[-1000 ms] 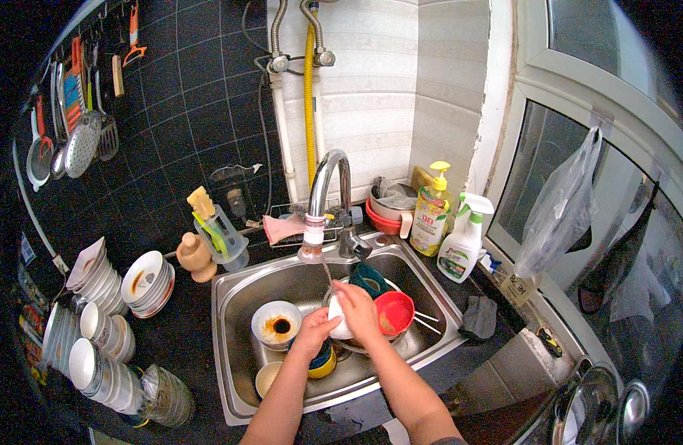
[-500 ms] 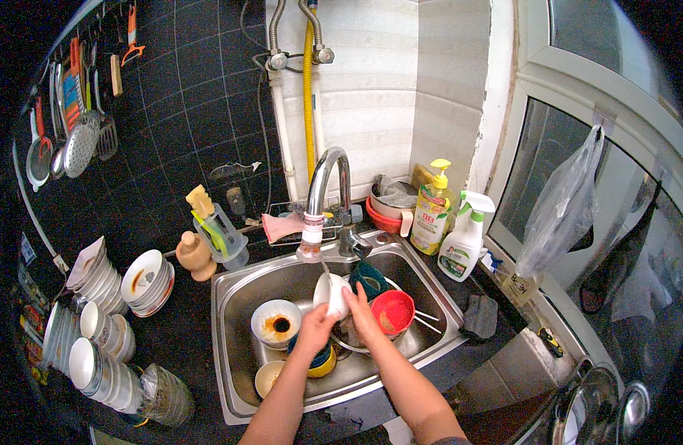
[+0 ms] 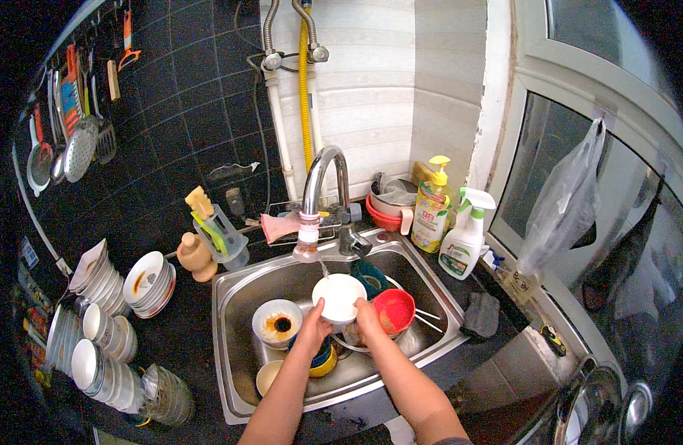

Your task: The person washes a series of small bowls and plates in a kitchen sink using a sponge and running water. They scrub the interior and exterior of each item, rinse it thoroughly, and place it on a drying rack to the right of the sink. The sequence includes handling white, blue, yellow, and red bowls.

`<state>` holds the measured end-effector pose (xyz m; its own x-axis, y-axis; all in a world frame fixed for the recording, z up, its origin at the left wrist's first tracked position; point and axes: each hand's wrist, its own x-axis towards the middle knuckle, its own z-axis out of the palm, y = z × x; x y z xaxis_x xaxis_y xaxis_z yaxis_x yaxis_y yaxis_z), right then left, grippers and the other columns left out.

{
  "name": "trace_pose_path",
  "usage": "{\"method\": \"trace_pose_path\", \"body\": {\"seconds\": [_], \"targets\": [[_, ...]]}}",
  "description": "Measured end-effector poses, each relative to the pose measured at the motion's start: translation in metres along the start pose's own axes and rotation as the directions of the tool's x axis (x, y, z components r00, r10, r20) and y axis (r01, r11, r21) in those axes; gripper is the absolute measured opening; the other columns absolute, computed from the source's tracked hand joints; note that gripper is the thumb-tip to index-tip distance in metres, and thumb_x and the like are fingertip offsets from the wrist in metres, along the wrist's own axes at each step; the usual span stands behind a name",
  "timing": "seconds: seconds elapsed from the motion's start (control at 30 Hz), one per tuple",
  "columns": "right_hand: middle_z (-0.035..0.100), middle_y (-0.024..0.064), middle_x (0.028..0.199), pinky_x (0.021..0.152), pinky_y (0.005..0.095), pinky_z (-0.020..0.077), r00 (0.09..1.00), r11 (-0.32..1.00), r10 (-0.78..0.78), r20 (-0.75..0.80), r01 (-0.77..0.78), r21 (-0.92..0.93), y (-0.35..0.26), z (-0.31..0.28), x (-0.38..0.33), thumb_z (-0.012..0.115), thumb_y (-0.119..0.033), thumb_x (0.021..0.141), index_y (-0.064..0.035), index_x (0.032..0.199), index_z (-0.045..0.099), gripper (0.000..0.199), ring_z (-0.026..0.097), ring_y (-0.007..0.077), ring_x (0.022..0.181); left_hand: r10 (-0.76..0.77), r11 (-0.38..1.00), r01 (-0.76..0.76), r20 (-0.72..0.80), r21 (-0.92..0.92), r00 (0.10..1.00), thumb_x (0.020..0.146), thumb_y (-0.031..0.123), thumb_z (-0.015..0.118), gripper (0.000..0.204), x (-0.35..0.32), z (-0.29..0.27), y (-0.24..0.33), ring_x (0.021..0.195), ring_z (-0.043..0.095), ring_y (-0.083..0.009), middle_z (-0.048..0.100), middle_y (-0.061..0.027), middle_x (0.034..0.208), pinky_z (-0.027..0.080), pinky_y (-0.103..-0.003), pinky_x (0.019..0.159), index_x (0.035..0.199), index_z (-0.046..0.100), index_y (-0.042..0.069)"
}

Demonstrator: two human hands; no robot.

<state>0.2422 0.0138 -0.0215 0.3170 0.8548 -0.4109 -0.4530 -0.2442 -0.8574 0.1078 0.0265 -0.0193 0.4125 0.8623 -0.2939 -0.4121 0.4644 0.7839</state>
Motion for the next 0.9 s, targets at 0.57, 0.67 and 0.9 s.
{"method": "trace_pose_path", "body": {"seconds": [0.57, 0.67, 0.9], "targets": [[0.06, 0.0059, 0.082, 0.071, 0.0271, 0.0429, 0.563, 0.572, -0.814, -0.14, 0.738, -0.359, -0.047, -0.003, -0.023, 0.05, -0.019, 0.088, -0.0018, 0.089, 0.058, 0.019, 0.054, 0.0135, 0.077, 0.102, 0.99, -0.069, -0.287, 0.122, 0.952, 0.089, 0.049, 0.036, 0.063, 0.005, 0.008, -0.003, 0.096, 0.056, -0.0346, 0.043, -0.0206, 0.119, 0.055, -0.048, 0.064, 0.126, 0.021, 0.001], [0.055, 0.0049, 0.097, 0.084, 0.0246, 0.0364, 0.672, 0.681, -0.732, -0.109, 0.725, -0.102, -0.063, 0.013, -0.021, 0.047, -0.021, 0.091, -0.0021, 0.1, 0.053, 0.022, 0.048, 0.0125, 0.091, 0.084, 0.994, -0.065, -0.25, 0.083, 0.965, 0.088, 0.05, 0.037, 0.063, 0.008, 0.009, -0.006, 0.097, 0.055, -0.0348, 0.041, -0.0211, 0.12, 0.055, -0.047, 0.063, 0.125, 0.022, 0.0], [0.05, 0.0097, 0.12, 0.099, 0.0334, 0.0268, 0.694, 0.592, -0.571, 0.439, 0.718, -0.366, -0.051, 0.02, -0.021, 0.053, -0.026, 0.085, -0.0057, 0.116, 0.05, 0.037, 0.037, 0.0219, 0.119, 0.096, 0.995, -0.093, -0.173, 0.028, 0.98, 0.086, 0.052, 0.04, 0.067, 0.016, -0.005, -0.014, 0.1, 0.053, -0.0345, 0.036, -0.0216, 0.122, 0.055, -0.045, 0.062, 0.123, 0.021, 0.0]]}}
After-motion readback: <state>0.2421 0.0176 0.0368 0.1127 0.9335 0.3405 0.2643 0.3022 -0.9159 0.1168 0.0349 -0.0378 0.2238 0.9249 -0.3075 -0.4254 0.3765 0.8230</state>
